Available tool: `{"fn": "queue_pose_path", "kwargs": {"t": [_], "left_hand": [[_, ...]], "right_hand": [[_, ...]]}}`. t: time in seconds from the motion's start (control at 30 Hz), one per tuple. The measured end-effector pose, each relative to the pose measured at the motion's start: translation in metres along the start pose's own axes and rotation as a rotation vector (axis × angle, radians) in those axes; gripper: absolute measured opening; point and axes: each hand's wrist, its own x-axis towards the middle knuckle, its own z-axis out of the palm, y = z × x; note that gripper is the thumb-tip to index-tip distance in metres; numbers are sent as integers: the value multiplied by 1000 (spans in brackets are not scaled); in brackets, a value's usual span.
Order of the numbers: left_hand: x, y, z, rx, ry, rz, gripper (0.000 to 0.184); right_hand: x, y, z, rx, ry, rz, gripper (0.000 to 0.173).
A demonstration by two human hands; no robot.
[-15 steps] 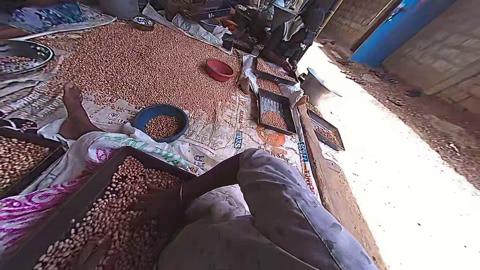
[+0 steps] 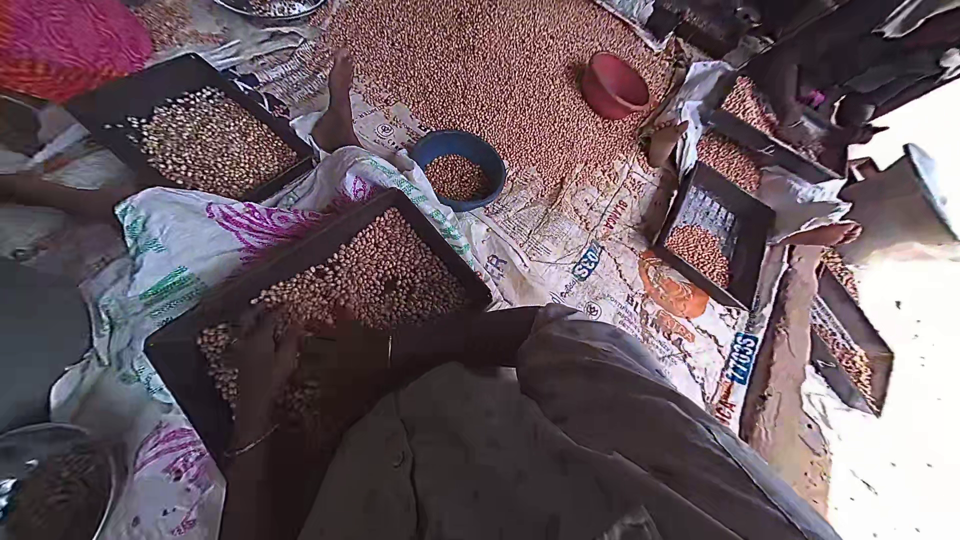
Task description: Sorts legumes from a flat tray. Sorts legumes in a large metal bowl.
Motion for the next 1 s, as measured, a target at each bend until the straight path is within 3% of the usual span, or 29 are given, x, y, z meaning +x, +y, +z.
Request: {"fn": "queue_pose_path", "kwargs": {"t": [0.07,0.13,0.2,0.3,0.4,0.5,0.6,0.7,0.77,0.83,0.93,1.0], "left_hand": [[0,18,14,12,-169,189,50],[3,35,24,20,-376,276,37],[8,41,32,-41,-464,356,31],[14,30,37,-158,-181,364,31],[18,14,19,-85,205,148,35],[18,2,-4,-116,320,-180,45],[17,4,-8,-206,270,-287,52],[10,7,-3,-79,-16,-123,55],[6,21,4,16,-233,37,51],[6,38,15,34,-393,179,41],[14,44,25,-86,-438,344,36],[17,36,23,-152,-294,339,38]], "right_hand": [[-36,26,1,69,-78,133,56],[-71,62,2,72,-51,289,66],[-90,95,-6,63,27,450,76],[-68,132,-9,209,303,632,79],[-2,136,4,278,568,607,70],[58,95,5,257,434,444,58],[63,47,7,279,160,155,67],[10,29,5,210,-82,-60,80],[-38,41,2,115,-116,-16,70],[-73,71,1,85,-109,156,63],[-80,112,-2,8,29,361,70],[-53,125,0,0,170,423,70]]}}
